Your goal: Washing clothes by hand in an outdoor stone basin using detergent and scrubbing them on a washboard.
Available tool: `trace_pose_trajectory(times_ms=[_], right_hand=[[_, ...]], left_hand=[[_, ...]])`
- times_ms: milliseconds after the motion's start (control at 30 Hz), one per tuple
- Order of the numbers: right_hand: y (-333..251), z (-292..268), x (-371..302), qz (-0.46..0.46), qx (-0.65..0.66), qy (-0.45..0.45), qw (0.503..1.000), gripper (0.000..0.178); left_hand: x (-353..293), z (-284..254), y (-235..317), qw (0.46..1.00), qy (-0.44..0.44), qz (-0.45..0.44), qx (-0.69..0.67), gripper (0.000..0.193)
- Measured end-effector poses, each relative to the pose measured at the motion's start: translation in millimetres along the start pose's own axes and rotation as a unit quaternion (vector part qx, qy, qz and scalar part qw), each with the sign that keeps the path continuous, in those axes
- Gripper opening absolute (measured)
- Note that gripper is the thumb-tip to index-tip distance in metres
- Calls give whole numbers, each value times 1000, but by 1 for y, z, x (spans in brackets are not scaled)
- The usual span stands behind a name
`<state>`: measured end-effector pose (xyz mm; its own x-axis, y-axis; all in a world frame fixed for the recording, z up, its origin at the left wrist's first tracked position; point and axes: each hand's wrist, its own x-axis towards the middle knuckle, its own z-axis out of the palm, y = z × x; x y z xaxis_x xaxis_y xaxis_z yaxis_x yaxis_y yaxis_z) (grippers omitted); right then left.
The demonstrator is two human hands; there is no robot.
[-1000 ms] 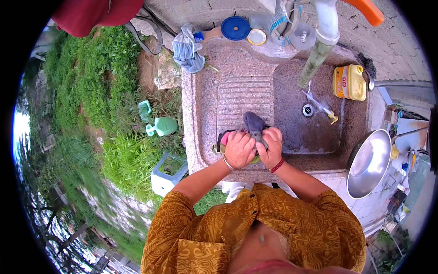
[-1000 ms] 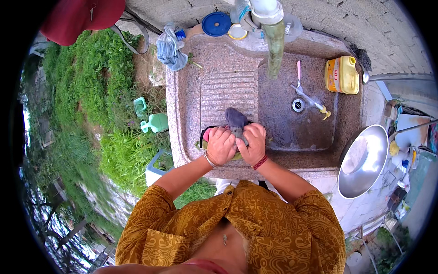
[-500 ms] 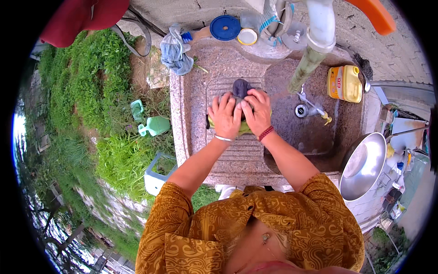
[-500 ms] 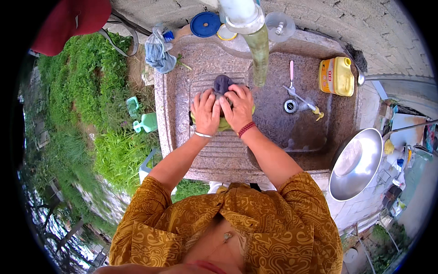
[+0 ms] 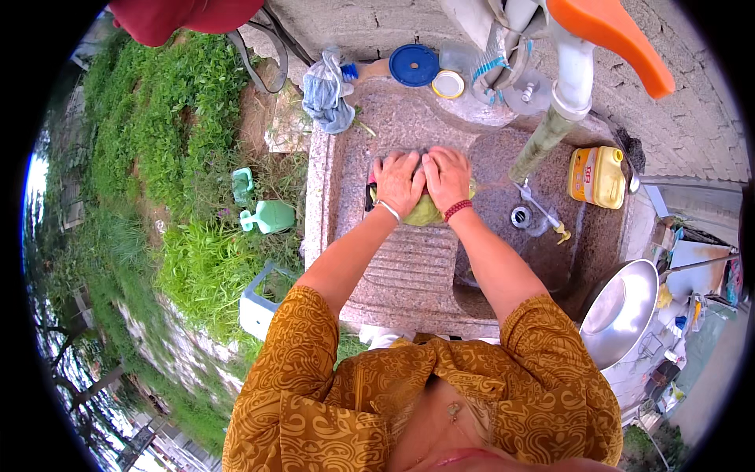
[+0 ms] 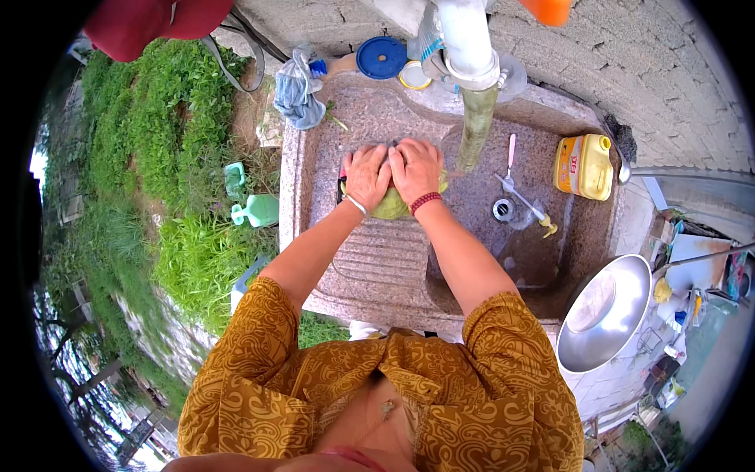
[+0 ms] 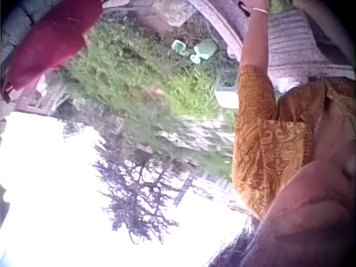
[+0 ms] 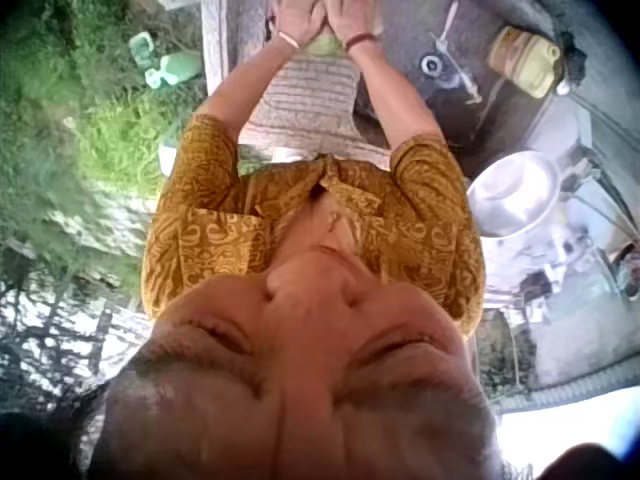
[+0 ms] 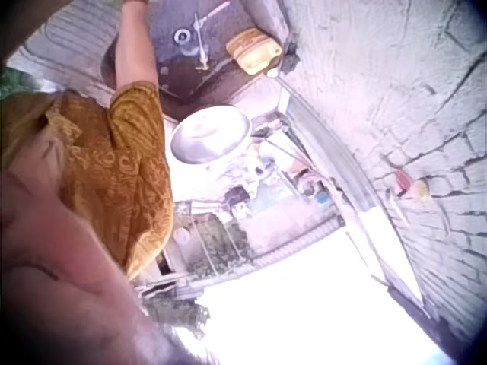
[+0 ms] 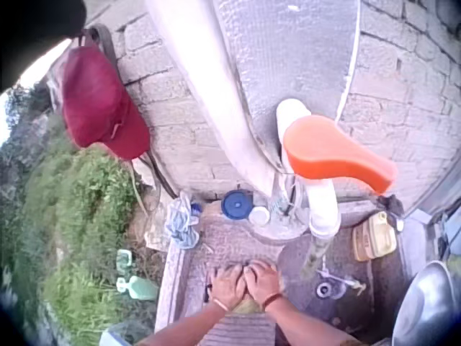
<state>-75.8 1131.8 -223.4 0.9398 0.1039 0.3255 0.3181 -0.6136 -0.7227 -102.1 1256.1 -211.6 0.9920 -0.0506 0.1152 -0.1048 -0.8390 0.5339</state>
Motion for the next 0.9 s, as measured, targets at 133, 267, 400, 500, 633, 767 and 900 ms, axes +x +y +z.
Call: trace_pose_trajectory(times_ms=[133,267,400,500,633,767,900], right_hand=[[-51,-63,-118,-63,71,-83,992,14],[-18,-10,-25,-72,-24,-87,993,11],[9,30,69,-92,-101,57,989,11],[-5,15,17,-36,-110,29,993,13],[-43,-50,-88,-45,39,-78,995,15],[-31,-54,-77,-165,51,-137,975,15],[6,16,37,-86,-59,20,994,18]], left_hand=[[-132,-37,32,991,-9,105,-81,28],[-40,-4,2,1000,-13,-7,-12,14],[62,15,-17,973,185,-11,138,23],[29,11,-11,988,109,-14,110,22],[-101,-26,27,995,42,38,-83,27],[-105,-20,21,995,-35,60,-72,20],[35,1,-8,986,151,34,57,15]])
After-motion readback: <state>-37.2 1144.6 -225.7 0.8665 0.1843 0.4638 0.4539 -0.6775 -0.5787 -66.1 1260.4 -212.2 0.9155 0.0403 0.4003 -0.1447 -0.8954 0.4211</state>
